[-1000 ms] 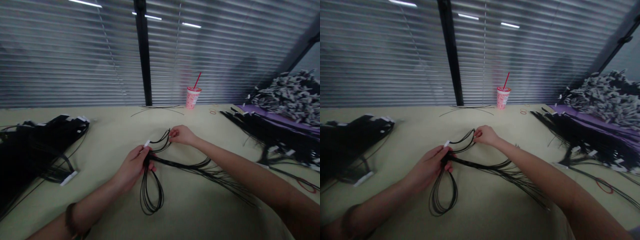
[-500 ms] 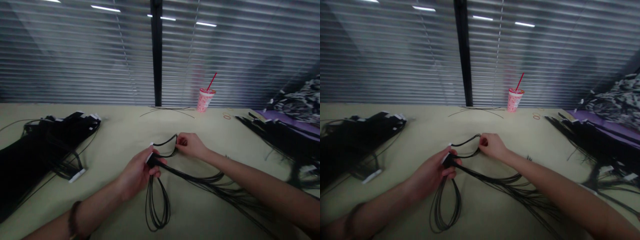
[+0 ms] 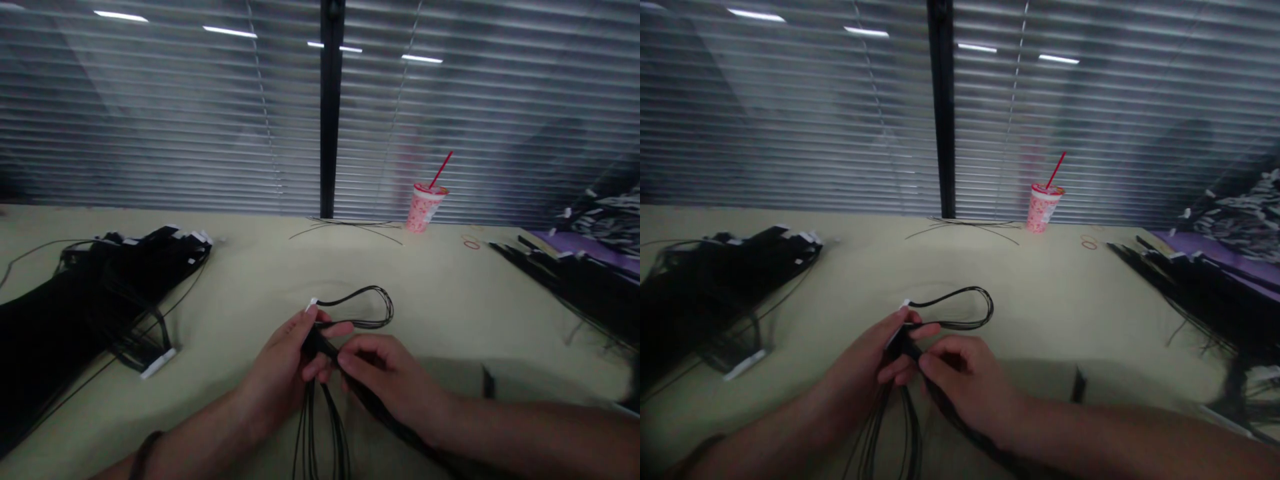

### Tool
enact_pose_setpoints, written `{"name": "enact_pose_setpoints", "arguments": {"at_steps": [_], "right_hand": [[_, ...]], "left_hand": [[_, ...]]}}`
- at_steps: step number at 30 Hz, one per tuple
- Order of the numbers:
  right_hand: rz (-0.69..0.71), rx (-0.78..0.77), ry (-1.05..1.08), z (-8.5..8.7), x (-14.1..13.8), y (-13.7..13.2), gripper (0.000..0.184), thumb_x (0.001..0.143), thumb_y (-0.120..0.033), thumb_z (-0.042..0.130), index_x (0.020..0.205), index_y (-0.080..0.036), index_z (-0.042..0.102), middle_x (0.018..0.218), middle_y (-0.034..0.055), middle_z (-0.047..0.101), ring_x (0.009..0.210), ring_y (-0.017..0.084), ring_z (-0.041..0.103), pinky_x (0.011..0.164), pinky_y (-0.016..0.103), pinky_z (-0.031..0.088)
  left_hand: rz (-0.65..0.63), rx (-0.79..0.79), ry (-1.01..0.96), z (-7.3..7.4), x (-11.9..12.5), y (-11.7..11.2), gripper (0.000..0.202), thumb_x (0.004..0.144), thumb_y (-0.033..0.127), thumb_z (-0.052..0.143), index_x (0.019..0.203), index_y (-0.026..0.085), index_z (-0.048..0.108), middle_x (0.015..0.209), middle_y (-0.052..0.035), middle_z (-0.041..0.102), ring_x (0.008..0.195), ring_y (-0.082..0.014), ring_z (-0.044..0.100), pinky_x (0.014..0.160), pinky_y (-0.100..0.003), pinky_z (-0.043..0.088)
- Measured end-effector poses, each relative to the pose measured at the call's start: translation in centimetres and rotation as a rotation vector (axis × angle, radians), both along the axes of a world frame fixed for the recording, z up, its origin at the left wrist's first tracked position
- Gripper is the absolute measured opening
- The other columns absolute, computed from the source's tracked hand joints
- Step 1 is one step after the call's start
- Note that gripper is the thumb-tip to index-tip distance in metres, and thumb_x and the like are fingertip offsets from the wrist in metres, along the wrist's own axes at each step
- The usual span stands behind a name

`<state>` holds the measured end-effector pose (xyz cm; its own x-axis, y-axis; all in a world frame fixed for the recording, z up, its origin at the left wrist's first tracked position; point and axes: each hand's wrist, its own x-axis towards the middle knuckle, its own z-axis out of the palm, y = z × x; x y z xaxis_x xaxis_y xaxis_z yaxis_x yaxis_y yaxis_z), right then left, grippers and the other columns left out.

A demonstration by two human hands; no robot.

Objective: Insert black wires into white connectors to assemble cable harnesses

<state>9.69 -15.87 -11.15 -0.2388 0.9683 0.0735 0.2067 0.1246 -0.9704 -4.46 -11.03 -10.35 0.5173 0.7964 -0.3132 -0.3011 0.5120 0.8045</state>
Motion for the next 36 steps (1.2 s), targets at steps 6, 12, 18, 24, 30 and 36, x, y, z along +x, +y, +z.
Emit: {"name": "enact_pose_setpoints", "arguments": {"at_steps": [6,12,18,24,30,36], "right_hand": [[0.186,-0.034,0.207,0.0,0.5,0.4,0.016,0.084,-0.024,0.048,0.079,-0.013,0.059,0.085,0.0054,0.064,0.081,0.013,0.059,0.074,0.026,0.045],[0.208,-0.055,0.317,-0.4,1.5,2.8,0.021,0.085,-0.027,0.047,0.079,-0.013,0.061,0.068,0.0015,0.063,0.067,0.010,0.060,0.072,0.026,0.045],[0.158,-0.002,0.262,-0.8,1.6,2.5,0.021,0.083,-0.027,0.048,0.087,-0.014,0.063,0.073,0.0018,0.064,0.069,0.010,0.060,0.071,0.026,0.046],[0.009,0.043,0.236,-0.8,1.7,2.3,0.019,0.080,-0.027,0.053,0.080,-0.012,0.063,0.080,0.0050,0.064,0.067,0.010,0.057,0.065,0.025,0.046],[0.141,-0.047,0.398,-0.3,2.0,2.5,0.012,0.080,-0.019,0.051,0.079,-0.014,0.062,0.094,0.0052,0.062,0.078,0.010,0.058,0.076,0.027,0.045],[0.218,0.025,0.428,-0.9,2.0,2.5,0.010,0.077,-0.018,0.054,0.079,-0.014,0.063,0.075,0.0022,0.062,0.068,0.009,0.059,0.068,0.026,0.046]], "left_hand": [[0.027,-0.002,0.059,-0.1,0.2,-0.6,0.026,0.081,0.044,0.044,0.087,0.019,0.049,0.043,0.0072,0.046,0.033,-0.0051,0.032,0.040,-0.018,0.034],[-0.013,0.082,0.022,-0.2,0.5,-0.5,0.020,0.084,0.038,0.041,0.091,0.019,0.047,0.062,0.0009,0.059,0.043,-0.0079,0.048,0.052,-0.023,0.041],[-0.050,0.131,0.032,-0.4,0.4,0.0,0.021,0.085,0.037,0.041,0.093,0.019,0.048,0.060,0.0029,0.054,0.039,-0.0067,0.047,0.049,-0.023,0.041],[-0.020,0.145,0.042,-0.2,0.6,-0.3,0.023,0.084,0.039,0.041,0.091,0.018,0.048,0.052,0.0037,0.052,0.040,-0.0081,0.047,0.050,-0.024,0.041],[0.026,0.138,0.075,0.0,0.5,-0.4,0.023,0.083,0.040,0.043,0.091,0.019,0.047,0.057,0.0025,0.055,0.039,-0.0082,0.048,0.048,-0.023,0.041],[-0.035,0.186,0.137,-0.3,0.6,-0.7,0.022,0.084,0.040,0.040,0.096,0.022,0.045,0.056,0.0025,0.057,0.043,-0.0105,0.052,0.047,-0.021,0.038]]}}
